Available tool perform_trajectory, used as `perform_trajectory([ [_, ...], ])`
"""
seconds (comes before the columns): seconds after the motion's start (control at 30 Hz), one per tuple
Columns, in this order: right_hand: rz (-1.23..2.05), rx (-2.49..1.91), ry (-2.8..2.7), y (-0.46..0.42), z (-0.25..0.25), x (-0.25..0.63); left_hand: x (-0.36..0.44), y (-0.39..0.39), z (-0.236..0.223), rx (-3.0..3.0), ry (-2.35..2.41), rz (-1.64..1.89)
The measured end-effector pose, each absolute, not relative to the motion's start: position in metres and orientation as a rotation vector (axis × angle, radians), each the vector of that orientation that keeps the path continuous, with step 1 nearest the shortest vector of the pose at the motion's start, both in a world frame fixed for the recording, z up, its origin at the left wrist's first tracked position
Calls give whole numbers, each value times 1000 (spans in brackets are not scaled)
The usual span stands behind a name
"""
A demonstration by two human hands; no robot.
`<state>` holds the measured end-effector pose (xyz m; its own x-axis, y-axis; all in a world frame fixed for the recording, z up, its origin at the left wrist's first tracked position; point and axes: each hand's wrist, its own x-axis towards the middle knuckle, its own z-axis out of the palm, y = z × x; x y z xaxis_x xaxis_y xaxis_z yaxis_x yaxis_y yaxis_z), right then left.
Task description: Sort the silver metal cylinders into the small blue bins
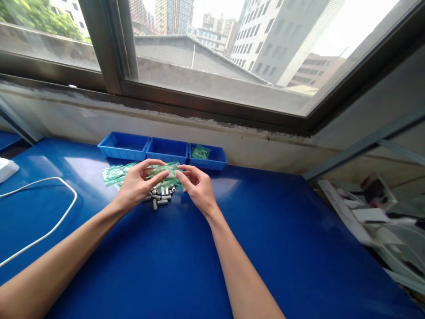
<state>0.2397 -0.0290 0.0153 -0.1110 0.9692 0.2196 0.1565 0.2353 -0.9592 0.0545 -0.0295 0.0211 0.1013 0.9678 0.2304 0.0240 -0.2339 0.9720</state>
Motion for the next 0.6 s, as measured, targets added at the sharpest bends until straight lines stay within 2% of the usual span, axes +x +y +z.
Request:
perform_trajectory([
  [0.27,1280,-1021,-1373,-31,15,235,55,-30,23,1570,1007,1298],
  [0.6,1213,-1056,-1325,-27,12,239,52,-26,14,1392,1011,1258],
])
